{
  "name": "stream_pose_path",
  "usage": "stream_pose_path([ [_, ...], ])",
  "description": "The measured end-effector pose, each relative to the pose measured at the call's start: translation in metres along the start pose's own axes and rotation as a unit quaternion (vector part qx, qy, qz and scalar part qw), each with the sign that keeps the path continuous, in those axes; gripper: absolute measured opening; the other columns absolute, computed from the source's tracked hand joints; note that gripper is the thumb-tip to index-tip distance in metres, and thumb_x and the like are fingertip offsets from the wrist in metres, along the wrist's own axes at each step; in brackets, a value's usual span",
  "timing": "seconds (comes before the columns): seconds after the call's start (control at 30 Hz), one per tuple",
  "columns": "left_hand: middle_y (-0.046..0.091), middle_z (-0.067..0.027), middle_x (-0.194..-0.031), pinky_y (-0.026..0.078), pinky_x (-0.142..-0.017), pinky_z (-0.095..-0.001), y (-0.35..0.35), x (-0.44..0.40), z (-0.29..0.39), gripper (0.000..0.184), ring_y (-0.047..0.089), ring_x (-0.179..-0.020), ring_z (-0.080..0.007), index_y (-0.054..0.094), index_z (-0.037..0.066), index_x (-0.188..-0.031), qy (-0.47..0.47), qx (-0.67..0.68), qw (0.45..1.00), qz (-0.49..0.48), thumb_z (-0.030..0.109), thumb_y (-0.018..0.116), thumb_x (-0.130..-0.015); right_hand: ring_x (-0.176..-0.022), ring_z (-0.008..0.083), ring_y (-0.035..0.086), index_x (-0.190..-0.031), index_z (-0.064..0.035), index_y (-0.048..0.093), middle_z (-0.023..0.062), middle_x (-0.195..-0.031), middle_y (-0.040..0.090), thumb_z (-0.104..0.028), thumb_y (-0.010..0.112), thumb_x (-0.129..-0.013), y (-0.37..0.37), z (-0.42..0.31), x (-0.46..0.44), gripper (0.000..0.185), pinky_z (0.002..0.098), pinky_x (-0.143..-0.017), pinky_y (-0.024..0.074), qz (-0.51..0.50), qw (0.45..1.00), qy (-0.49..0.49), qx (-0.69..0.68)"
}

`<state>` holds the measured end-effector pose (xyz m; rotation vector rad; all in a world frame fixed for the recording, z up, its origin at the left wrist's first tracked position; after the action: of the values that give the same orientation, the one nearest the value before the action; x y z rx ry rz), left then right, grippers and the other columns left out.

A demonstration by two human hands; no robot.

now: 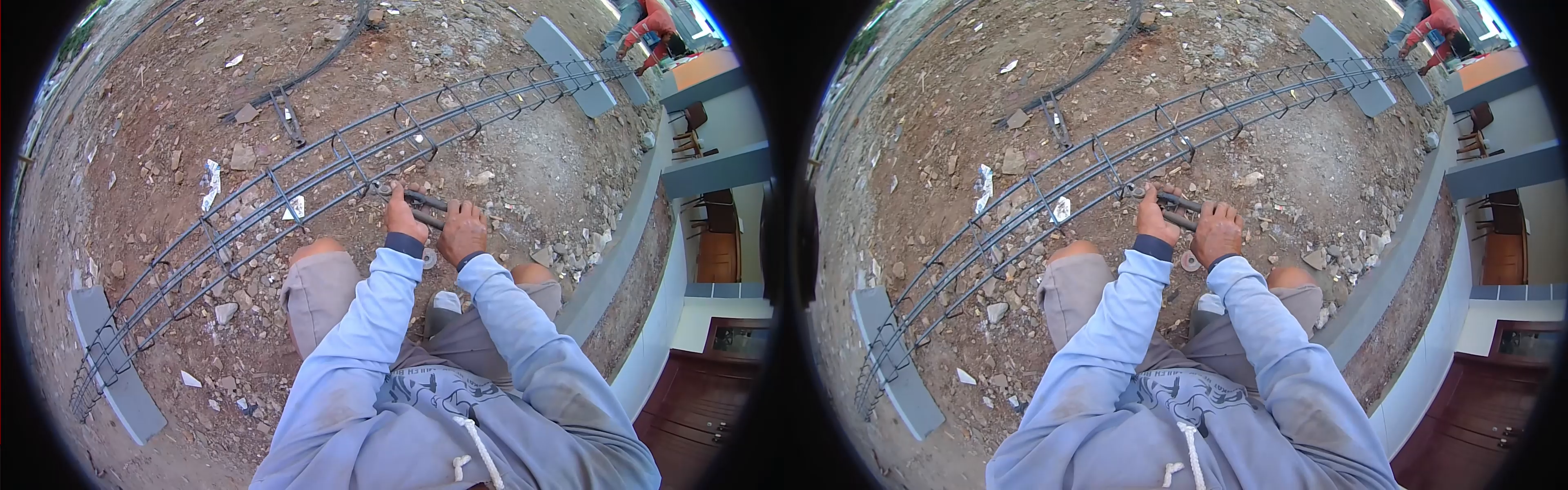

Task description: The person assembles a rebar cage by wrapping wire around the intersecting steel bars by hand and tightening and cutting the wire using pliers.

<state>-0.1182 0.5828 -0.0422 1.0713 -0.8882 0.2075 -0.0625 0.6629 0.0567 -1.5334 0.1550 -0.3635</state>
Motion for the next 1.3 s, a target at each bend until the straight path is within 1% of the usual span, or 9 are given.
stream_pose_path([
  [0.2,0.057,-0.0038,-0.079,0.046,-0.069,-0.0376,-0.004,-0.004,0.002,0.032,0.057,-0.075,-0.0190,0.050,0.013,-0.093,0.051,-0.052,0.997,-0.020,0.044,0.051,-0.090,-0.085,0.0379,0.062,-0.097,-0.0024,0.052,0.0215,-0.092,0.062,-0.016,0.059,-0.073,0.010,0.010,-0.015,0.029,0.0457,-0.076,0.0489,-0.100,0.995,-0.011,-0.014],
  [0.4,0.059,-0.0053,-0.082,0.048,-0.066,-0.0377,-0.003,0.005,0.002,0.047,0.059,-0.075,-0.0208,0.051,0.011,-0.096,0.052,-0.047,0.996,-0.063,0.056,0.058,-0.082,-0.074,0.0292,0.066,-0.080,-0.0002,0.061,0.0156,-0.076,0.066,-0.025,0.061,-0.078,0.013,0.006,-0.030,0.025,0.0430,-0.066,0.0536,-0.274,0.955,-0.114,-0.019],
  [0.5,0.062,-0.0063,-0.087,0.050,-0.075,-0.0396,-0.001,0.011,0.004,0.049,0.061,-0.081,-0.0231,0.053,0.011,-0.101,0.000,-0.022,0.990,-0.139,0.055,0.060,-0.080,-0.063,0.0234,0.066,-0.077,-0.0020,0.063,0.0128,-0.070,0.065,-0.032,0.066,-0.079,0.037,0.020,-0.013,0.030,0.0386,-0.056,0.0540,-0.578,0.747,0.066,-0.322],
  [0.63,0.063,-0.0062,-0.085,0.051,-0.075,-0.0415,0.008,0.017,0.007,0.045,0.062,-0.081,-0.0230,0.055,0.011,-0.099,-0.014,0.037,0.987,-0.153,0.052,0.060,-0.082,-0.065,0.0233,0.065,-0.083,-0.0016,0.062,0.0128,-0.073,0.065,-0.034,0.069,-0.077,0.039,0.018,-0.007,0.034,0.0387,-0.056,0.0529,-0.557,0.746,0.100,-0.352],
  [0.73,0.060,-0.0047,-0.078,0.051,-0.073,-0.0417,0.007,0.010,0.008,0.042,0.061,-0.075,-0.0218,0.055,0.010,-0.094,-0.004,0.056,0.987,-0.149,0.050,0.058,-0.083,-0.074,0.0297,0.065,-0.097,0.0004,0.058,0.0149,-0.080,0.065,-0.035,0.072,-0.071,-0.005,0.006,-0.014,0.046,0.0443,-0.064,0.0530,-0.181,0.973,-0.115,-0.083],
  [0.77,0.059,-0.0041,-0.075,0.051,-0.072,-0.0417,0.009,0.008,0.005,0.041,0.060,-0.072,-0.0213,0.055,0.010,-0.092,0.000,0.058,0.986,-0.158,0.050,0.058,-0.084,-0.091,0.0307,0.061,-0.111,-0.0012,0.051,0.0147,-0.096,0.062,-0.035,0.075,-0.062,-0.012,0.005,-0.007,0.064,0.0458,-0.080,0.0463,-0.154,0.983,-0.058,-0.083],
  [0.9,0.053,-0.0026,-0.064,0.050,-0.065,-0.0393,0.020,0.013,0.010,0.042,0.055,-0.062,-0.0196,0.050,0.010,-0.083,0.008,0.077,0.987,-0.143,0.051,0.058,-0.083,-0.107,0.0279,0.046,-0.117,-0.0040,0.047,0.0143,-0.110,0.051,-0.011,0.058,-0.068,-0.031,-0.016,0.031,0.050,0.0424,-0.089,0.0329,0.129,0.987,-0.094,0.012],
  [1.0,0.051,-0.0021,-0.063,0.050,-0.063,-0.0394,0.014,0.012,0.006,0.041,0.054,-0.059,-0.0196,0.047,0.010,-0.080,0.008,0.056,0.993,-0.104,0.050,0.058,-0.084,-0.096,0.0244,0.051,-0.107,-0.0074,0.048,0.0096,-0.101,0.054,-0.022,0.069,-0.063,-0.005,-0.009,0.027,0.051,0.0386,-0.083,0.0365,0.107,0.992,-0.039,0.049],
  [1.3,0.055,-0.0016,-0.064,0.049,-0.059,-0.0361,-0.010,0.007,0.008,0.044,0.057,-0.062,-0.0187,0.052,0.012,-0.076,0.025,-0.002,1.000,-0.004,0.056,0.053,-0.084,-0.087,0.0378,0.062,-0.103,-0.0044,0.050,0.0213,-0.091,0.064,-0.022,0.061,-0.075,0.012,0.005,0.009,0.035,0.0492,-0.076,0.0485,-0.163,0.980,-0.091,-0.066],
])
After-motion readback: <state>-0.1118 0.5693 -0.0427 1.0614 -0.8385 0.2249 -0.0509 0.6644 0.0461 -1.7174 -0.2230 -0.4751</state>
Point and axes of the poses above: each hand's wrist, its own x-axis away from the middle knuckle, its own y-axis out of the palm, z = x × y, the point moved 6 cm from there along -x, towards the middle knuckle
